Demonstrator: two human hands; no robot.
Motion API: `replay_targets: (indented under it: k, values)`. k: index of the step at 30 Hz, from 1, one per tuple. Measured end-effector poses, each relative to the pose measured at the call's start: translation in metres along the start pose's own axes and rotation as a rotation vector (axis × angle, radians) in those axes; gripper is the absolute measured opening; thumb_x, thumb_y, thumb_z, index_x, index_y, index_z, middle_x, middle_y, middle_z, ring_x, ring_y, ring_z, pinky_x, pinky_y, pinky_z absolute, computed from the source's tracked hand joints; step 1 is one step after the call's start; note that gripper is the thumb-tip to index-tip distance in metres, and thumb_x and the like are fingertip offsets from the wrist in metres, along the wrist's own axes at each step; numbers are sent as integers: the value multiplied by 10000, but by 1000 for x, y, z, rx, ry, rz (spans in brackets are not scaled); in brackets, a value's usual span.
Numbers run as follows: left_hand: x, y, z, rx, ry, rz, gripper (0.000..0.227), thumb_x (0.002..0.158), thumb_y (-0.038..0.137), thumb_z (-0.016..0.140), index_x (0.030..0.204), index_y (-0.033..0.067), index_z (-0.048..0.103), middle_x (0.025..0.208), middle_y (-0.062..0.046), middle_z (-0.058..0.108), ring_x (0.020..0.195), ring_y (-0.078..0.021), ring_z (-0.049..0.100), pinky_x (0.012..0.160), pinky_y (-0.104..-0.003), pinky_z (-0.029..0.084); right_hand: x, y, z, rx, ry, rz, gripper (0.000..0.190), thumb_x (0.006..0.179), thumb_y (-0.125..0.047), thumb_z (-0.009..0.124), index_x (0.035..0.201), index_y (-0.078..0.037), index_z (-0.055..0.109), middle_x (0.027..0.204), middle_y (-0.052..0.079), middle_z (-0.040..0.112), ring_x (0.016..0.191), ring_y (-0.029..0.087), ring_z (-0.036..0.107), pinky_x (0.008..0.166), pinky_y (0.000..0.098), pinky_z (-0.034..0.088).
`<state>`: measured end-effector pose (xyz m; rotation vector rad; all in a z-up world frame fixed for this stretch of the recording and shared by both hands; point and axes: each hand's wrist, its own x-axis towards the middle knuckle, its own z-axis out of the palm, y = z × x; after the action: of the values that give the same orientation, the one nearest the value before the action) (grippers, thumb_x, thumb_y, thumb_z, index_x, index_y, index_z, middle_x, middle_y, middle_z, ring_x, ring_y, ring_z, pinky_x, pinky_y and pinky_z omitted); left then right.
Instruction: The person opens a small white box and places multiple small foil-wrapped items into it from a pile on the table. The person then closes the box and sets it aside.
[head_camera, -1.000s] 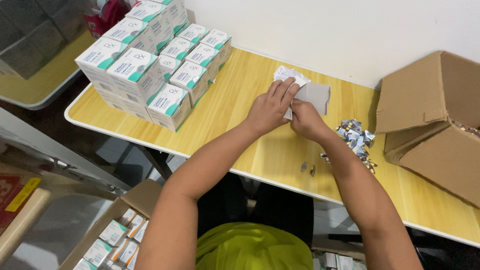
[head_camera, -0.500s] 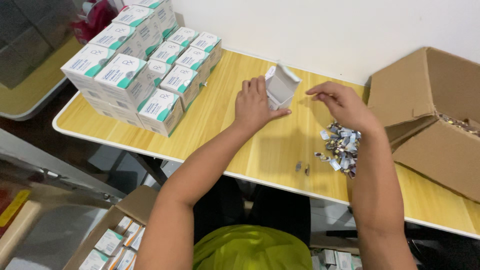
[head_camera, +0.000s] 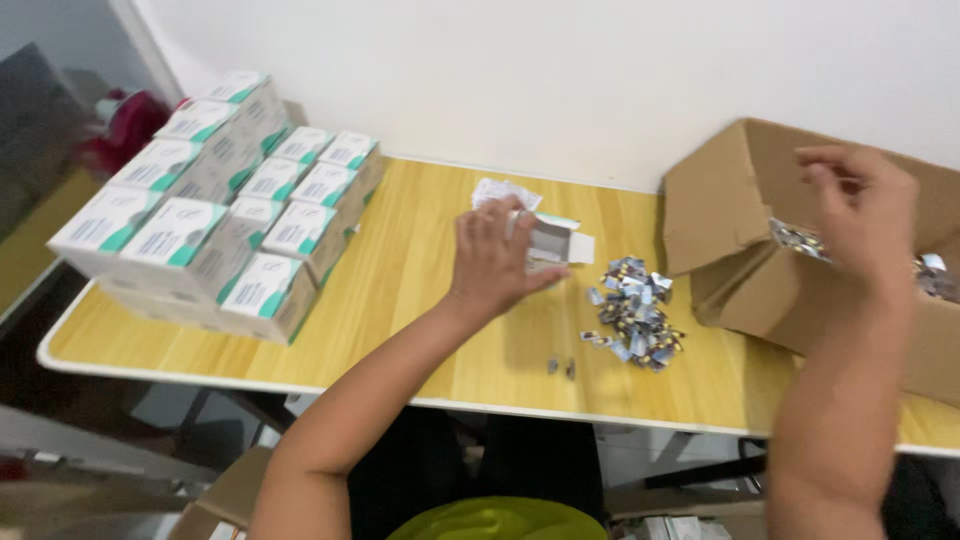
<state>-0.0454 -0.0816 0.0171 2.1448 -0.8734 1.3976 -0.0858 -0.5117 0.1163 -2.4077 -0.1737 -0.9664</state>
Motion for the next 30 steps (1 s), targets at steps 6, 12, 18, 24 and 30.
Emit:
replay_targets:
  k: [6, 12, 18, 24, 30]
  values:
    - [57, 135, 82, -284, -108, 412, 656, 873, 497, 759, 1355, 85, 587, 1397, -113, 568, 1304, -270, 526, 1051, -455, 446, -20, 140, -57, -467, -368, 399, 377, 907, -134, 744, 1272, -40, 738, 1167, 207, 761, 1003, 341, 718, 862, 467, 554]
    - [107, 246, 154, -319, -376, 317, 585, 743, 547, 724, 1147, 130, 655, 1072, -25, 725, 1027, -201, 690, 966, -391, 471, -46, 146, -49, -551, -632, 369, 483, 861, -287, 728, 1318, -132, 702, 1159, 196, 764, 1032, 378, 737, 906, 459, 566]
    - [70, 252, 174, -402, -160, 428, 421, 792, 458, 755, 995, 102, 656, 768, -8, 693, 761, -187, 690, 812, -355, 480, -74, 93, -57, -570, -565, 275, 512, 917, -388, 670, 1376, -159, 662, 1285, 248, 682, 1131, 431, 675, 982, 484, 527]
    - [58, 252, 158, -420, -127, 441, 336, 802, 412, 760, 858, 117, 611, 717, -12, 649, 685, -179, 659, 746, -330, 475, -80, 134, -94, -667, -555, 546, 778, 913, -621, 581, 1577, -251, 415, 1553, 286, 393, 1366, 504, 451, 1095, 596, 411]
    - [58, 250, 145, -402, -96, 474, 318, 814, 392, 758, 813, 127, 583, 696, -8, 625, 668, -180, 649, 722, -332, 464, -73, 201, -115, -700, -543, 903, 967, 885, -787, 479, 1650, -245, 240, 1646, 320, 213, 1551, 484, 153, 1211, 647, 204]
